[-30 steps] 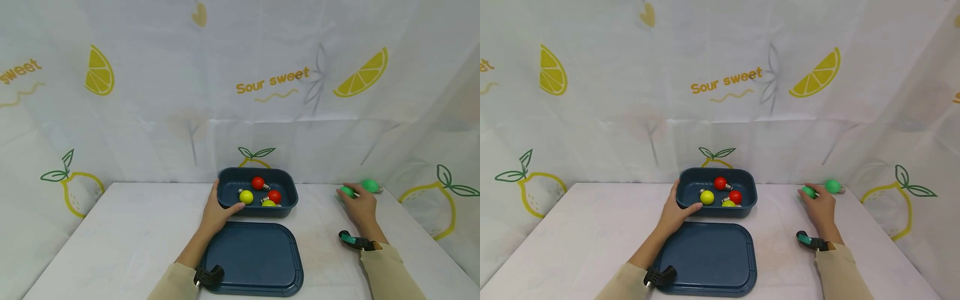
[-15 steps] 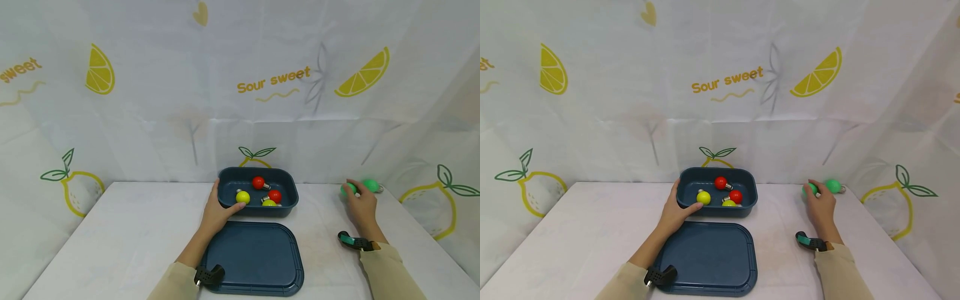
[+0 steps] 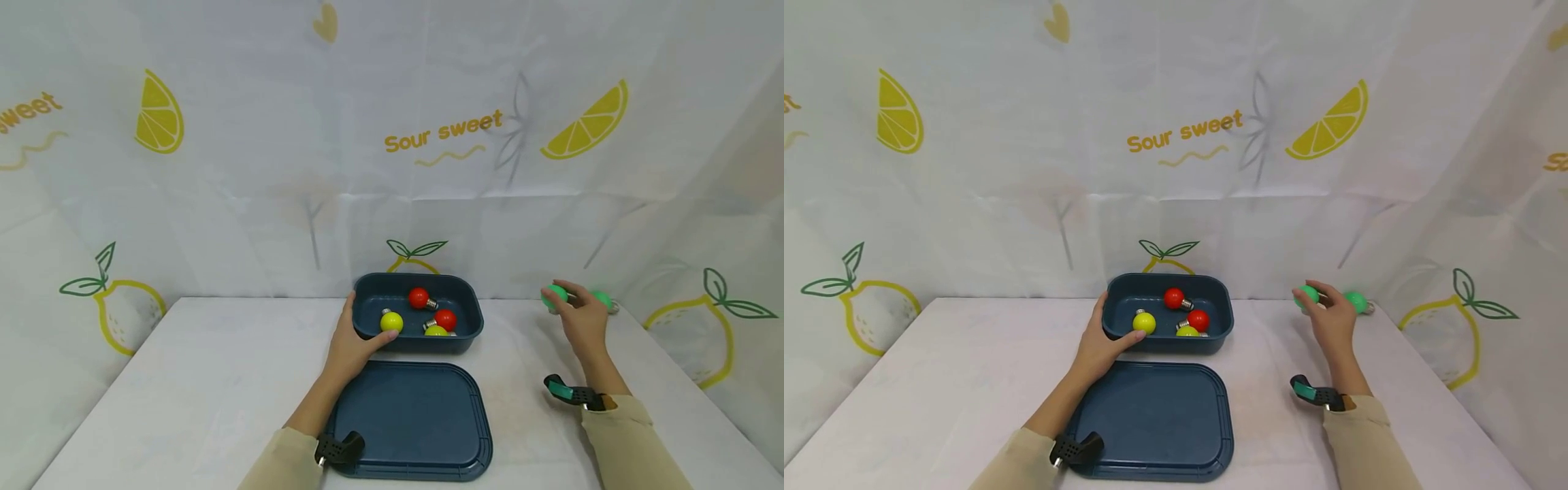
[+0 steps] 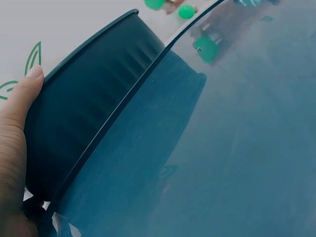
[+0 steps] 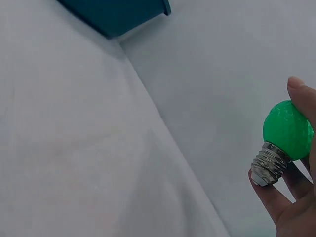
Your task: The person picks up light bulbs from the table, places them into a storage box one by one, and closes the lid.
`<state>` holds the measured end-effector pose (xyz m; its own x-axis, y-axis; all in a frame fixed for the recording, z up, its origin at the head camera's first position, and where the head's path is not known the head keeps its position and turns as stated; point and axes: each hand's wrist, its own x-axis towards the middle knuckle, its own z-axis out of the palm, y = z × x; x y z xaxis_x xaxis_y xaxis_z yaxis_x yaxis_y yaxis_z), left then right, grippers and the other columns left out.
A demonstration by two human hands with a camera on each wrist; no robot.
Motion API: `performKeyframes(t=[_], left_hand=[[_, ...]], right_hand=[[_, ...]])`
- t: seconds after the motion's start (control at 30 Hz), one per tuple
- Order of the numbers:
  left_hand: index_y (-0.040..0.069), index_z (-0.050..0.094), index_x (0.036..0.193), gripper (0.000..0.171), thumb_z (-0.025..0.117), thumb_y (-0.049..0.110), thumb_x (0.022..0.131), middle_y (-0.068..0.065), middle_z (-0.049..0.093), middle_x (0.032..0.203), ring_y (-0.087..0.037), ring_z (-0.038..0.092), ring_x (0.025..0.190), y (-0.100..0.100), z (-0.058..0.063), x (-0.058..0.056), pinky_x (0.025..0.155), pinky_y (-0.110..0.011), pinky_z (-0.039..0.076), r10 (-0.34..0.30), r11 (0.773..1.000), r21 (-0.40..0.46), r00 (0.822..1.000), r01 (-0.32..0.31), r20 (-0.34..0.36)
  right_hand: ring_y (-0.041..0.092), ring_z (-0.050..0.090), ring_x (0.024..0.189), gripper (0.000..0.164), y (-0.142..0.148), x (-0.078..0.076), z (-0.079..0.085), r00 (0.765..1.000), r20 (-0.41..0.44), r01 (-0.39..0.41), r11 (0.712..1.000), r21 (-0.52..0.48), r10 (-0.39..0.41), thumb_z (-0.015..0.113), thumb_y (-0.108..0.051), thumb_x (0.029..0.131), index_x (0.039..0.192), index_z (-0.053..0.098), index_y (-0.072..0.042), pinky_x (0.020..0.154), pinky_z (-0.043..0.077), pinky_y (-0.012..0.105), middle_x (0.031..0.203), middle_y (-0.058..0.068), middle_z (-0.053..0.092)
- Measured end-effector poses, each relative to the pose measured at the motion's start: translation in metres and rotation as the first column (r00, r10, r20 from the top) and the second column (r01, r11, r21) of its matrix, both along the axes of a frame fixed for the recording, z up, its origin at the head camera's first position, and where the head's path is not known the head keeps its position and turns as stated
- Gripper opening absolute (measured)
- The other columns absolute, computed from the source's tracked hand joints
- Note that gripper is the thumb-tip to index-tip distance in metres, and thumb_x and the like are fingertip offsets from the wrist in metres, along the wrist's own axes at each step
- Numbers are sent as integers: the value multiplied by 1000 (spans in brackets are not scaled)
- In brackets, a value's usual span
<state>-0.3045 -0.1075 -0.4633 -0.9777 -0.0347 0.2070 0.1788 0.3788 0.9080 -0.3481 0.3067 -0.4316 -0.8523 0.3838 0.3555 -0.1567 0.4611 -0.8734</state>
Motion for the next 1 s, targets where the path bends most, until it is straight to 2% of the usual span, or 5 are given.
performKeyframes(t=[0.1,0.3,0.4,0.73,1.0], left_hand=[[19,15,163,114,83,52,78,-10,23,169,-36,28,154,0,-1,0,121,-64,27,3,1000,-7,1000,-3,0],[19,15,163,115,83,52,78,-10,23,169,-36,28,154,-1,-1,-1,121,-64,26,1,1000,-5,1000,-1,-2],[17,15,163,115,83,52,78,-10,22,170,-36,27,154,0,-1,-1,122,-64,26,-1,1000,-3,1000,1,-5],[18,15,163,115,83,53,77,-10,23,169,-37,28,154,0,-2,-2,122,-64,26,2,1000,-10,1000,-2,-2],[19,15,163,114,83,53,78,-10,23,169,-36,28,154,0,-2,-2,121,-64,27,2,1000,-14,1000,-2,-2]], right_hand=[[-12,59,92,52,-9,2,11,998,-38,-44,999,13,44,78,-28,90,133,64,-3,66,48,8,102,-30,63],[-16,48,102,50,-27,8,30,991,-55,-105,972,210,119,73,-32,94,134,63,-3,81,45,9,135,2,63],[-16,48,103,45,-36,9,35,976,-70,-180,950,255,204,73,-26,95,132,64,-1,83,45,7,135,14,59],[-9,60,106,43,-67,11,35,874,-173,-422,885,195,454,81,2,81,121,65,6,83,53,7,117,-8,61],[-9,62,103,41,-84,12,33,841,-192,-472,859,197,506,78,3,84,123,67,2,84,54,8,121,20,62]])
